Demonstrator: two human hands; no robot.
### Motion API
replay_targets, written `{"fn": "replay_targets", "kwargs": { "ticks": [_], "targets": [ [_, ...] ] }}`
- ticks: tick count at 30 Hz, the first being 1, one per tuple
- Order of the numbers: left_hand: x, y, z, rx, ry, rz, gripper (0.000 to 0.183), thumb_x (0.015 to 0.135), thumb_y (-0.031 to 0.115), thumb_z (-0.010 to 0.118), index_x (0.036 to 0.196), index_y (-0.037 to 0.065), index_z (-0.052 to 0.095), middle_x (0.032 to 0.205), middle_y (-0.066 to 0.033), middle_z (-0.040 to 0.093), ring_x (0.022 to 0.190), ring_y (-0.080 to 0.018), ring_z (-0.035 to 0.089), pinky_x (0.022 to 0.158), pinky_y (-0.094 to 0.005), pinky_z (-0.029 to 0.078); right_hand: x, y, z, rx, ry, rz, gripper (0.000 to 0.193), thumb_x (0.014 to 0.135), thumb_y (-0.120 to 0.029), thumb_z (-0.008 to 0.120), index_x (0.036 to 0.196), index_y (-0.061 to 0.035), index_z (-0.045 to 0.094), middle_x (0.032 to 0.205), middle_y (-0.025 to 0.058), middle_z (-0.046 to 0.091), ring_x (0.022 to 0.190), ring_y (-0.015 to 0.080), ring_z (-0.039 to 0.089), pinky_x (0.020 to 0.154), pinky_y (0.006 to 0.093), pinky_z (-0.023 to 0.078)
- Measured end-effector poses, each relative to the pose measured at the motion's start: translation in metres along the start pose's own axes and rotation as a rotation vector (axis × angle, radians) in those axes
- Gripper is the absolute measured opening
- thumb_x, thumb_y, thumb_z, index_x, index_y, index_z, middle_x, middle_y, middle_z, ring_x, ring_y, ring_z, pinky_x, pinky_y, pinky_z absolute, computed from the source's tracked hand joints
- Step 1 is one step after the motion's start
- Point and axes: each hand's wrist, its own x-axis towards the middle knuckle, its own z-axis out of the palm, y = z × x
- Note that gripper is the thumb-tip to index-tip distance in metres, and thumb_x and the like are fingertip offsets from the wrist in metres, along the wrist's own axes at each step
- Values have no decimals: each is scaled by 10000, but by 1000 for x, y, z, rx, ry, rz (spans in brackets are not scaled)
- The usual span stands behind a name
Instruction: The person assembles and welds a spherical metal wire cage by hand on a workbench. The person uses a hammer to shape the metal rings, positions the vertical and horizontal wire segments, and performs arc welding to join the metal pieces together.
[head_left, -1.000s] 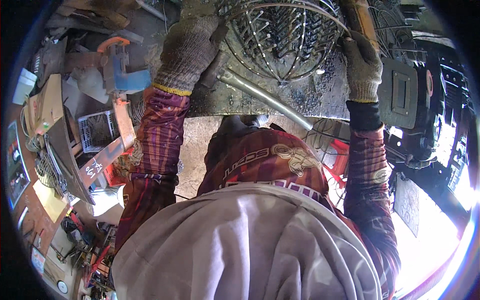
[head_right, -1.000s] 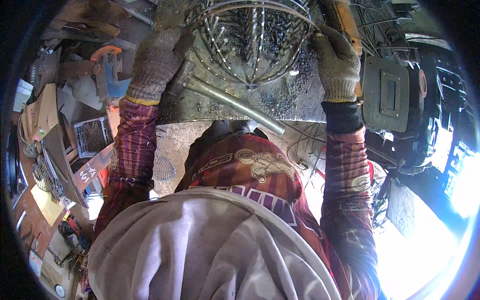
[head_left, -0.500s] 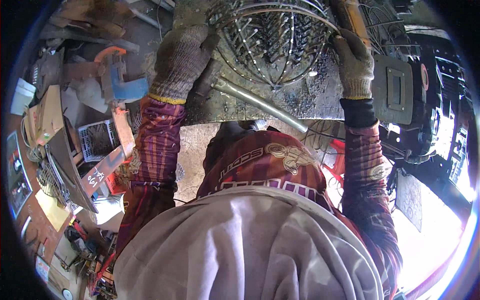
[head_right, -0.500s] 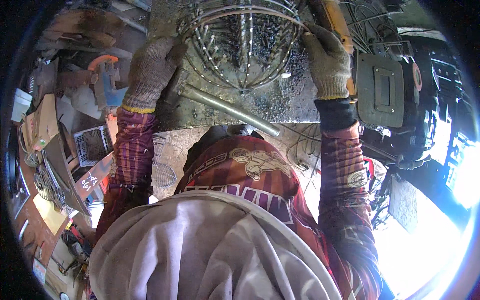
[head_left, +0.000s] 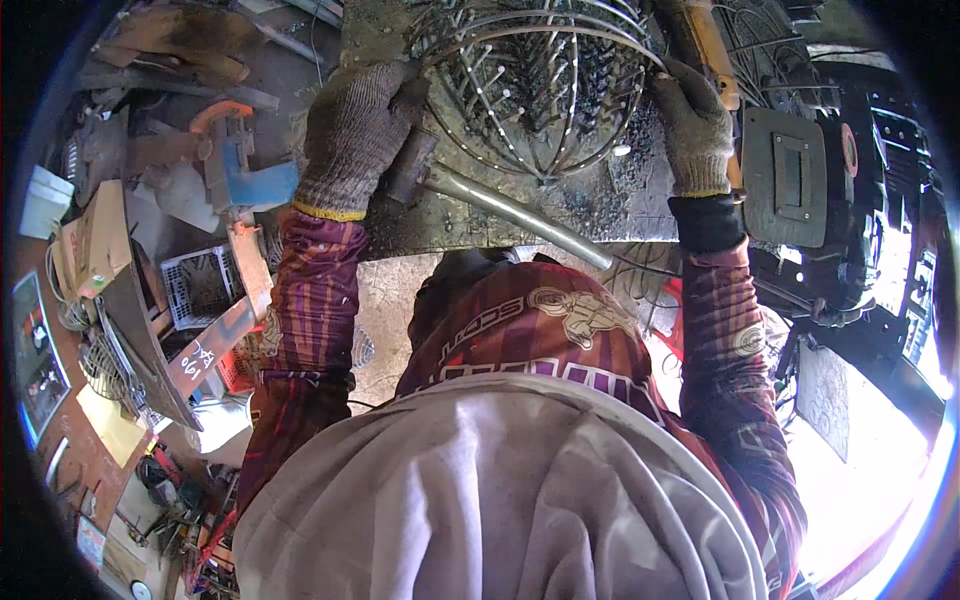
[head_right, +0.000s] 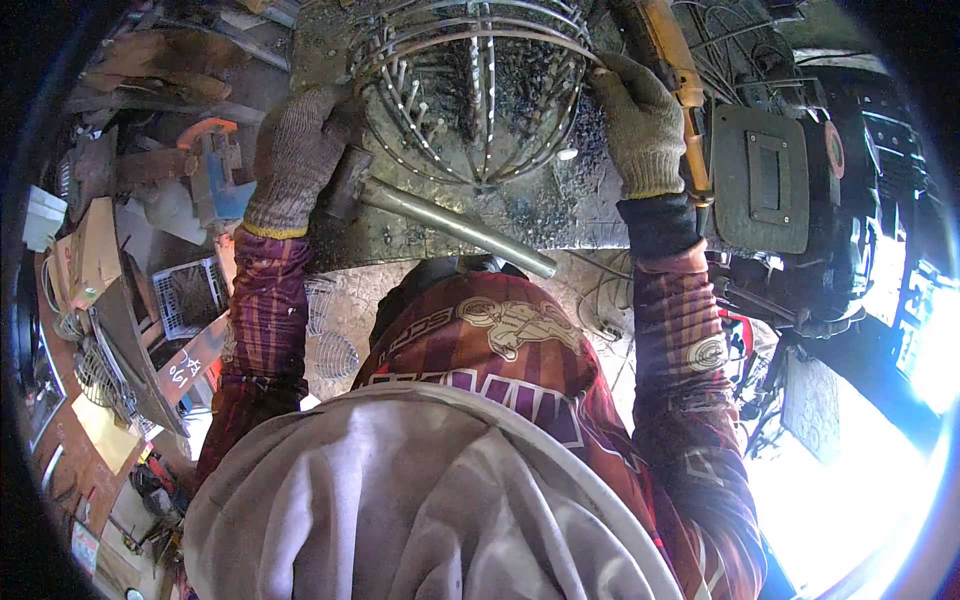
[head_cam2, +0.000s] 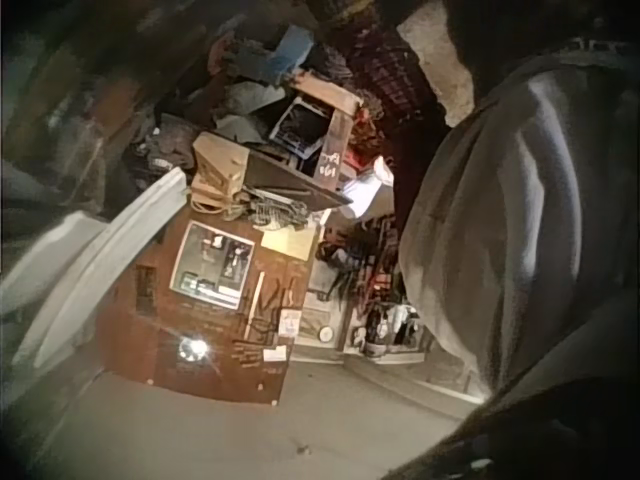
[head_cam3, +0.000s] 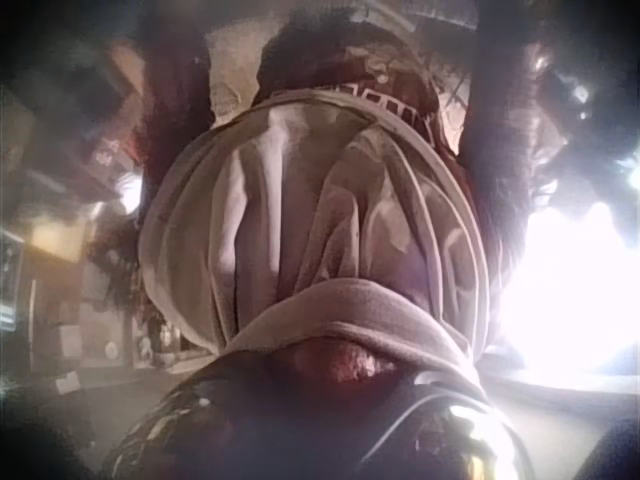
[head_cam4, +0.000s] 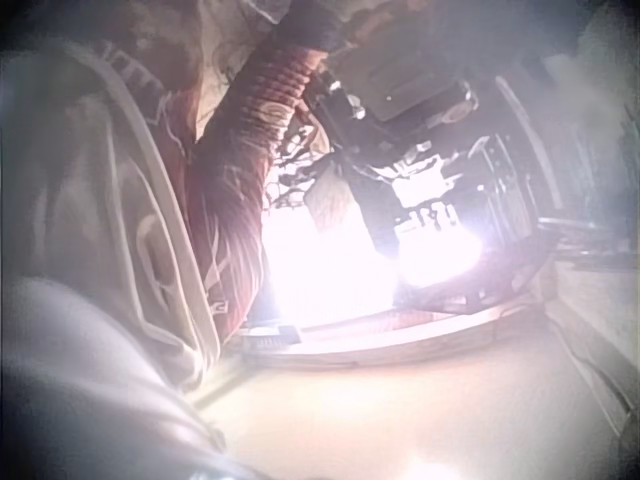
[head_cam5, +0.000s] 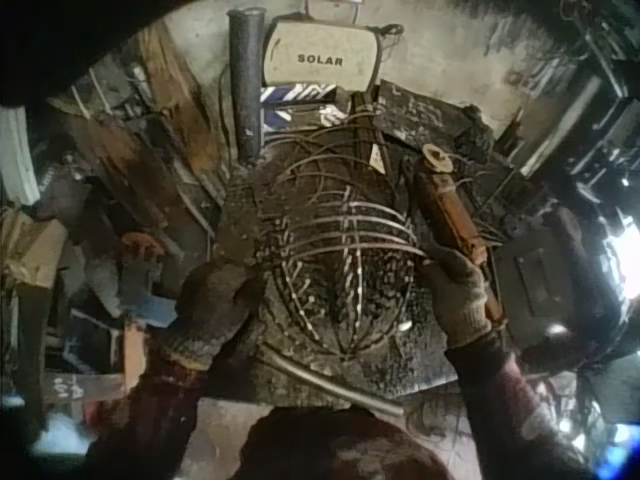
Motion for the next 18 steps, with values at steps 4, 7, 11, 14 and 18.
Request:
{"fn": "replay_targets", "kwargs": {
  "ticks": [4,7,11,14,18],
  "targets": [
    [0,-1,1,-3,-62,-1,236,917,285,681,1017,80,738,958,-181,714,899,-380,685,781,-456,531,-1,7,-2,-19,21,12,257,958,-96,697,1195,2,708,1097,101,742,990,158,685,903,281,541],
    [1,2,-1,3,-94,-41,233,926,283,675,1025,81,736,971,-177,717,908,-384,686,779,-459,532,-1,11,-2,36,15,24,256,959,-106,698,1192,0,710,1098,98,743,999,157,683,910,279,534],
    [1,2,-4,9,-77,-16,236,932,285,671,1029,79,735,982,-178,718,915,-391,687,779,-462,531,2,15,-3,-54,9,3,260,955,-116,701,1189,-3,714,1106,90,745,1008,149,682,918,272,528],
    [0,-1,-2,46,-104,-36,235,928,272,672,1042,75,732,994,-181,720,925,-396,686,791,-464,534,1,15,-3,-63,8,-8,264,953,-117,699,1194,-10,715,1107,87,747,1010,146,683,914,273,530],
    [-4,-6,6,-1,-56,-6,223,914,235,681,1047,61,724,996,-181,717,927,-395,687,804,-460,536,1,18,-2,-68,11,8,263,957,-120,691,1199,-19,717,1103,86,749,1013,144,686,904,274,535]
  ]
}}
